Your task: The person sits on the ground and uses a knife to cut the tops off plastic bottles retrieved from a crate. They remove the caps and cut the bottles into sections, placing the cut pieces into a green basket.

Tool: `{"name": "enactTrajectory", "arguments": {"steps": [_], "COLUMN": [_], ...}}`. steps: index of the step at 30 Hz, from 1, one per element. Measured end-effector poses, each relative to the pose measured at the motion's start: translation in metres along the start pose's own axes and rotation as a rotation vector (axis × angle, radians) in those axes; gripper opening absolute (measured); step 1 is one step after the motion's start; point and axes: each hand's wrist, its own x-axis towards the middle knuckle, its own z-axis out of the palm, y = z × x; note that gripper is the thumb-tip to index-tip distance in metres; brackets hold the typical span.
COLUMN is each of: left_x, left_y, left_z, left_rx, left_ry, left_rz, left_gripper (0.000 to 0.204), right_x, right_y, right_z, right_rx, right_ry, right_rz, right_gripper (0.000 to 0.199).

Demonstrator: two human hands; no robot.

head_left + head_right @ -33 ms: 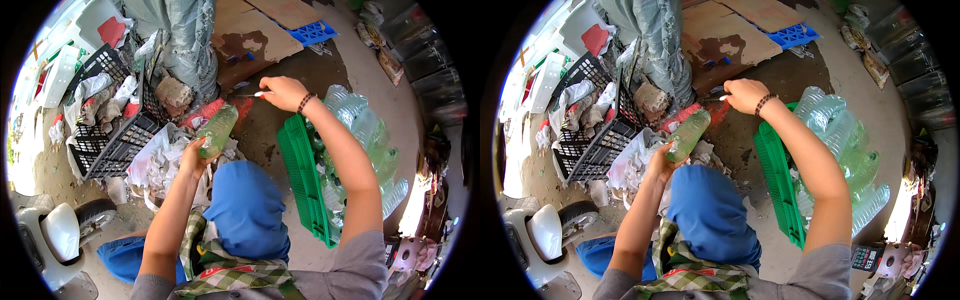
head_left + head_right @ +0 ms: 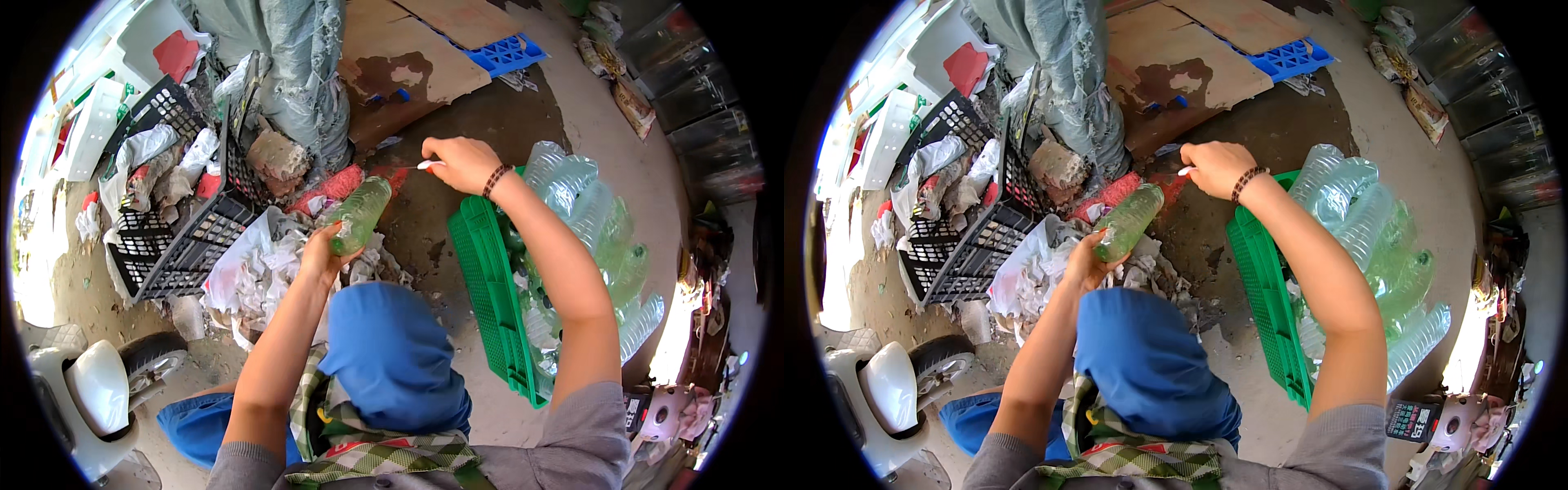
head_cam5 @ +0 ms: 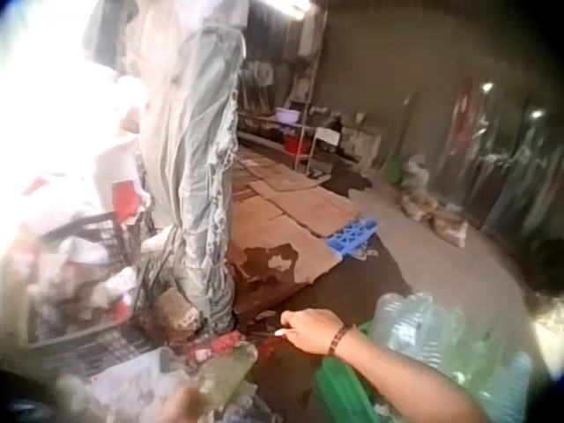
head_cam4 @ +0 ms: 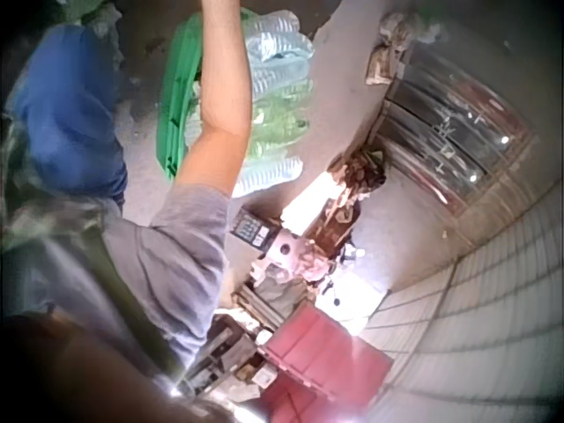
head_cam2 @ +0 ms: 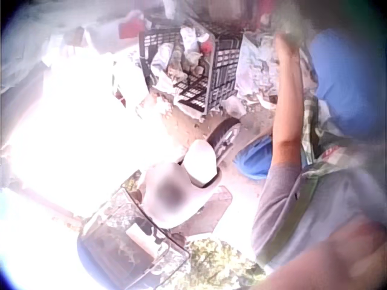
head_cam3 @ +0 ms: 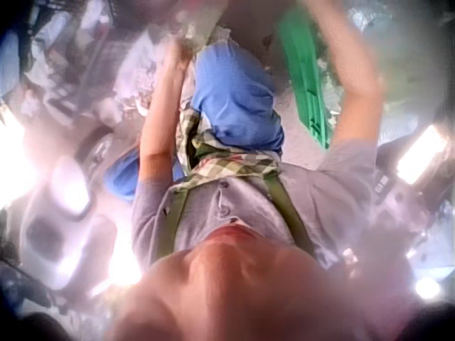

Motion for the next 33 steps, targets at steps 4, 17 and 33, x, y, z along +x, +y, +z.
{"name": "enactTrajectory", "arguments": {"steps": [4,17,33], "left_x": [0.091,0.114,0.131], "left_y": [-0.019,-0.02,0.002], "left_z": [0.057,0.045,0.033], "left_rx": [0.208,0.316,0.022], "left_ry": [0.211,0.106,0.091], "left_rz": [-0.134,-0.172,-0.221], "left_gripper": [0.037,0.039,0.033], "right_x": [0.003,0.076,0.154], "right_y": [0.037,0.028,0.13], "right_z": [0.034,0.143,0.219], "right_rx": [-0.092,-0.209,-0.253], "right_ry": [-0.186,-0.349,-0.553], "right_rz": [0.109,0.008,0.379], "right_gripper": [0.013,0.011,0.022]}}
